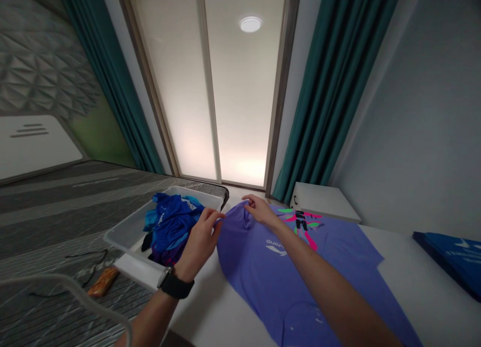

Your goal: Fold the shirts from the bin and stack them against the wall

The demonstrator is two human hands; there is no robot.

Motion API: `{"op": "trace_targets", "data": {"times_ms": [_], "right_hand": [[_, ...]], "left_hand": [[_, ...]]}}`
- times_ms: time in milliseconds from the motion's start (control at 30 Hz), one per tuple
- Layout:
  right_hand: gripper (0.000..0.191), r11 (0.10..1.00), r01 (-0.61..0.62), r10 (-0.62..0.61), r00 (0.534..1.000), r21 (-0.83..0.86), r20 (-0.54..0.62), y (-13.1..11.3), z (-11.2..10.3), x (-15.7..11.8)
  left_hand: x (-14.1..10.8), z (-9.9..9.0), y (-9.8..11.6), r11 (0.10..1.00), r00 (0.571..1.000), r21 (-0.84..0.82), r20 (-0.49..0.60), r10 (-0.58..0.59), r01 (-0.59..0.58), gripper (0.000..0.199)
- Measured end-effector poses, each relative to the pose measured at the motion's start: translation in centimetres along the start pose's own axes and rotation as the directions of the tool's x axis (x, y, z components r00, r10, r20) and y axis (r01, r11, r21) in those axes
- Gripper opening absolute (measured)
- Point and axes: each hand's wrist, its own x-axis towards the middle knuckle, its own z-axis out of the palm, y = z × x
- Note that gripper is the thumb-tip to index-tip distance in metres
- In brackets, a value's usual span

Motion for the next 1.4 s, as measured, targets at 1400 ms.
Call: {"op": "trace_targets", "data": {"times_ms": [1400], "right_hand": [[0.006,0.832,-0.373,0.409,0.913,-0.412,-0.001,-1.0,-5.9,-14.7]], "left_hand": [[5.2,12.8,-6.2,0.986,0.946,-0.165,0.319,0.055,-0.001,0.033]]}}
